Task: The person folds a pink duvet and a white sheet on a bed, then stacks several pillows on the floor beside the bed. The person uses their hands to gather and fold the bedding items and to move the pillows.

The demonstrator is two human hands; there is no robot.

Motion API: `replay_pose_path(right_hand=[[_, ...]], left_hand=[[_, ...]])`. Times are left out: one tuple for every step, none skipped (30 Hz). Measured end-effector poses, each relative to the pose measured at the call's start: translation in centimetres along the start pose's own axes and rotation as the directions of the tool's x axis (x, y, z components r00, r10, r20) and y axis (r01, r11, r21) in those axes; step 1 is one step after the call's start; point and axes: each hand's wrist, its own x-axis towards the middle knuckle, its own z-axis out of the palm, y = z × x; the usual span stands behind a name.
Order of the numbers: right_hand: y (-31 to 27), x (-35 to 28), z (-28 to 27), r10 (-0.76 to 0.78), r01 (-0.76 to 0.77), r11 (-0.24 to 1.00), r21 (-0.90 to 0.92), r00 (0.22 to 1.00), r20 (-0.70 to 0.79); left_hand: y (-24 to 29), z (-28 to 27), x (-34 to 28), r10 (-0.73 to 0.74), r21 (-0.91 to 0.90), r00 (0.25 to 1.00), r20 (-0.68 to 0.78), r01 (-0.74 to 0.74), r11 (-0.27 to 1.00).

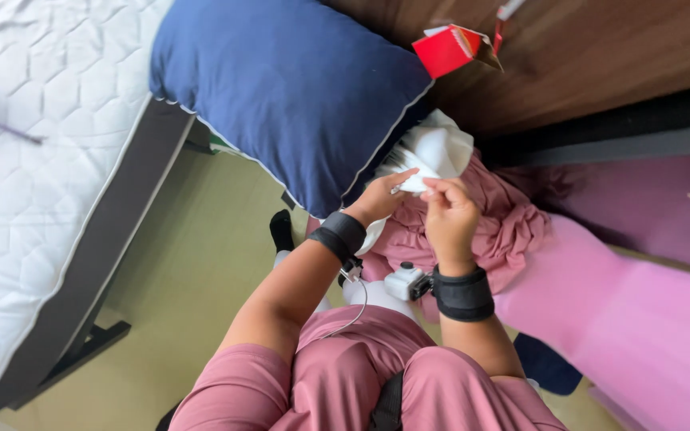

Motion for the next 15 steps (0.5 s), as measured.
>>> replay_pose_path(right_hand=[[-0.6, 0.4, 0.1, -0.014, 0.014, 1.0, 0.004, 1.0, 0.02], [-1.2, 0.8, 0.1, -0.005, 0.005, 1.0, -0.008, 1.0, 0.008], [-1.8, 1.2, 0.0, 0.003, -0.003, 1.0, -0.021, 1.0, -0.005], [-2.6, 1.5, 0.5, -0.009, 0.009, 1.0, -0.02, 1.0, 0.006], [-3.3, 1.8, 0.8, -0.016, 0.016, 1.0, -0.009, 1.0, 0.026], [-4.1, 1.5, 1.0, -0.011, 0.011, 1.0, -0.001, 0.999, 0.044], [-5.2, 1.7, 1.6, -0.012, 0.013, 1.0, -0.003, 0.999, 0.051], [-6.3, 1.6, 2.0, -0.047, 0.047, 0.999, 0.007, 0.996, 0.077], [-7.3, 1.5, 2.4, -0.082, 0.08, 0.997, 0.018, 0.991, 0.103], [-8.7, 1.1, 2.7, -0.073, 0.072, 0.997, 0.013, 0.992, 0.105], [-10.1, 0.8, 3.0, -0.119, 0.117, 0.993, 0.023, 0.984, 0.134], [-11.6, 1.1, 3.6, -0.18, 0.176, 0.984, 0.039, 0.971, 0.157], [-12.5, 1.2, 4.3, -0.187, 0.183, 0.982, 0.038, 0.97, 0.153], [-13.2, 1.2, 4.9, -0.227, 0.222, 0.974, 0.047, 0.953, 0.199], [-14.0, 1.3, 5.6, -0.266, 0.26, 0.964, 0.058, 0.933, 0.244]], left_hand=[[1.9, -1.3, -0.6, 0.003, -0.004, 1.0, -0.024, -0.003, 1.0], [3.9, -2.4, -1.2, 0.006, 0.038, 1.0, -0.013, -0.005, 0.999], [5.9, -3.4, -1.9, 0.006, 0.08, 1.0, -0.003, -0.006, 0.997], [6.4, -4.2, -2.3, 0.013, 0.077, 1.0, -0.017, -0.012, 0.997], [7.0, -4.8, -2.8, 0.092, 0.081, 0.994, -0.052, -0.088, 0.993], [7.4, -5.0, -3.7, 0.164, 0.084, 0.983, -0.077, -0.157, 0.984], [7.6, -5.0, -4.0, 0.163, 0.079, 0.983, -0.083, -0.156, 0.985], [7.8, -4.8, -4.4, 0.282, 0.083, 0.959, -0.04, -0.278, 0.957], [7.9, -4.5, -4.8, 0.397, 0.082, 0.918, 0.004, -0.396, 0.915], [6.9, -4.0, -4.9, 0.391, 0.075, 0.92, 0.006, -0.391, 0.917], [5.8, -3.4, -5.0, 0.4, 0.067, 0.909, -0.119, -0.395, 0.916], [5.0, -3.6, -4.3, 0.415, 0.072, 0.877, -0.243, -0.41, 0.909], [4.4, -4.3, -4.7, 0.422, 0.075, 0.874, -0.243, -0.416, 0.906], [3.6, -4.7, -5.2, 0.275, -0.015, 0.924, -0.266, -0.29, 0.957], [2.8, -5.1, -5.7, 0.122, -0.108, 0.954, -0.273, -0.157, 0.982]])
